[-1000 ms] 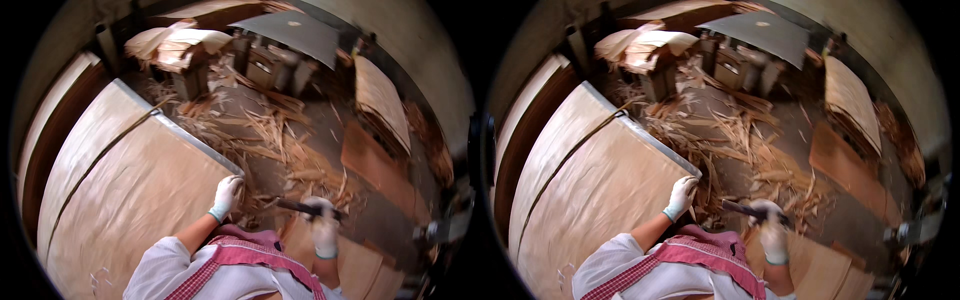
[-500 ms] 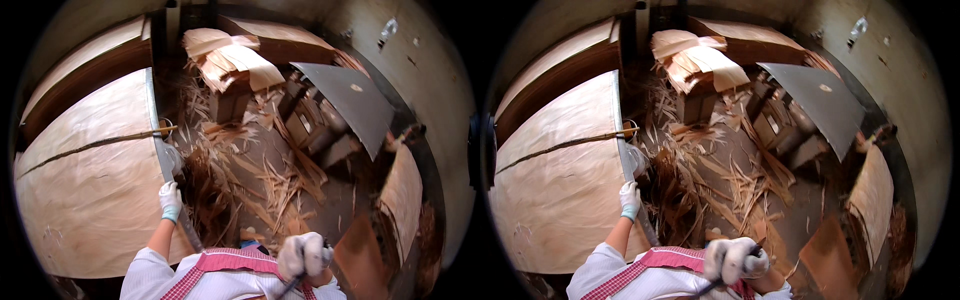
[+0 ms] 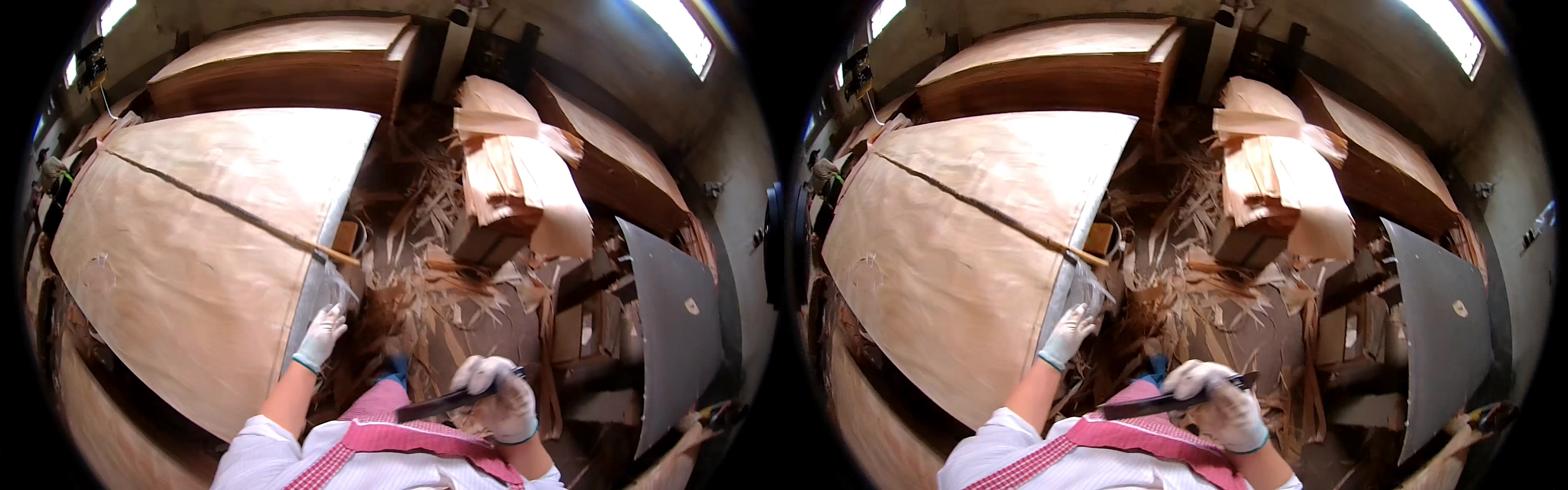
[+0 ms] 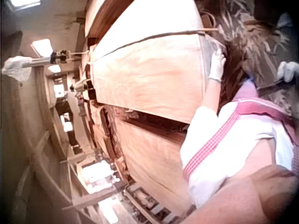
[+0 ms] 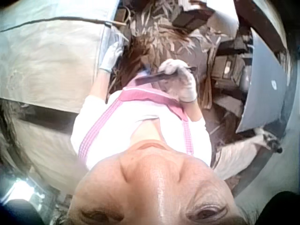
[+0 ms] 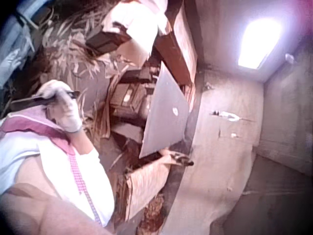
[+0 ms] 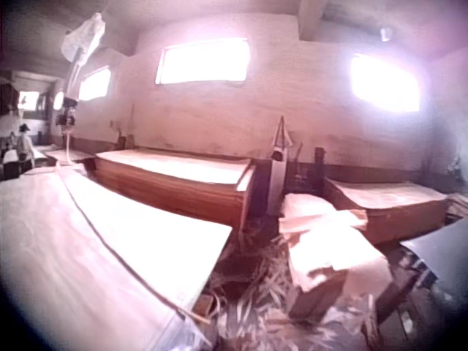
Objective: The person lifts and stacks large, thin sheets of wood veneer in a workshop. They use a long stick to assist in lifting and moving the sheets, and a knife to trim edges and remove small pieces. The person also uses a measuring tape to mark the veneer sheets.
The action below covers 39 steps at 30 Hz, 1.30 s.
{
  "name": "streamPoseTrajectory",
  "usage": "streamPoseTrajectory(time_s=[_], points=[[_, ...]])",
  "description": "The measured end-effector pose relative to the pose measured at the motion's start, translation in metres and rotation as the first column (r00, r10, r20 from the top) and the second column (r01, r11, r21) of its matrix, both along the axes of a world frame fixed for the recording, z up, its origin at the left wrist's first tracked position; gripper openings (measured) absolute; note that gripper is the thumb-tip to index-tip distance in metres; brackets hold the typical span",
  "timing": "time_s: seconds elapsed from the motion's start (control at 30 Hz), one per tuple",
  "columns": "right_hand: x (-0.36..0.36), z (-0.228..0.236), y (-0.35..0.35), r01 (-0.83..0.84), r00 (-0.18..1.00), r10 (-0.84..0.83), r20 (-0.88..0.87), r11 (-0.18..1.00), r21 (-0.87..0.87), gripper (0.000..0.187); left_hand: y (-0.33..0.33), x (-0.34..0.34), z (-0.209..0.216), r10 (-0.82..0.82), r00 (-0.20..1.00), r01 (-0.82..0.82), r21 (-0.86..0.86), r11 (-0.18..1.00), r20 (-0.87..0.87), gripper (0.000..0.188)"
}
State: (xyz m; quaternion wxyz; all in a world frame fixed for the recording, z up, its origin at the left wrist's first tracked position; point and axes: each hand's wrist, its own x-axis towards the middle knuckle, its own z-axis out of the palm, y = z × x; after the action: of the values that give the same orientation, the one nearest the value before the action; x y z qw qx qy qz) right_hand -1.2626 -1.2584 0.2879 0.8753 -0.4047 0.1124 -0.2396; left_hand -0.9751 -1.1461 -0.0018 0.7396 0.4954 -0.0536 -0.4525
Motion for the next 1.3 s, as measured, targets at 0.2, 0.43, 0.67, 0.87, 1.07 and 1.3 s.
streamPoseTrajectory(time_s=[0.2, 0.43, 0.67, 0.87, 1.07, 1.3], points=[[0.061, -0.039, -0.159, 0.177, 0.970, -0.164, -0.178, 0.982, 0.063, 0.036, -0.134, 0.079, -0.031, 0.329, 0.820, -0.381, -0.017, 0.925, -0.468, 0.033], [0.175, -0.068, -0.293, 0.006, 0.903, 0.018, -0.428, 0.999, 0.054, 0.033, -0.191, 0.153, 0.024, 0.545, 0.738, -0.630, -0.117, 0.768, -0.399, 0.021], [0.356, -0.081, -0.350, -0.664, 0.699, 0.574, -0.426, 0.743, -0.088, 0.032, -0.115, 0.126, 0.065, 0.869, 0.445, -0.885, 0.252, 0.391, 0.217, 0.021], [0.468, -0.040, -0.374, -0.776, 0.620, 0.653, -0.436, 0.428, -0.463, 0.034, -0.139, 0.042, 0.079, 0.797, 0.377, -0.756, 0.654, -0.029, 0.471, 0.026], [0.550, 0.116, -0.366, -0.190, 0.910, 0.389, 0.144, 0.699, -0.690, 0.020, -0.154, -0.044, 0.024, 0.651, 0.443, -0.592, 0.746, -0.304, 0.617, 0.040], [0.609, 0.135, -0.352, 0.243, 0.935, 0.168, 0.312, 0.337, -0.910, 0.020, -0.142, -0.020, 0.041, 0.516, 0.621, -0.579, 0.789, -0.206, 0.591, 0.044]])
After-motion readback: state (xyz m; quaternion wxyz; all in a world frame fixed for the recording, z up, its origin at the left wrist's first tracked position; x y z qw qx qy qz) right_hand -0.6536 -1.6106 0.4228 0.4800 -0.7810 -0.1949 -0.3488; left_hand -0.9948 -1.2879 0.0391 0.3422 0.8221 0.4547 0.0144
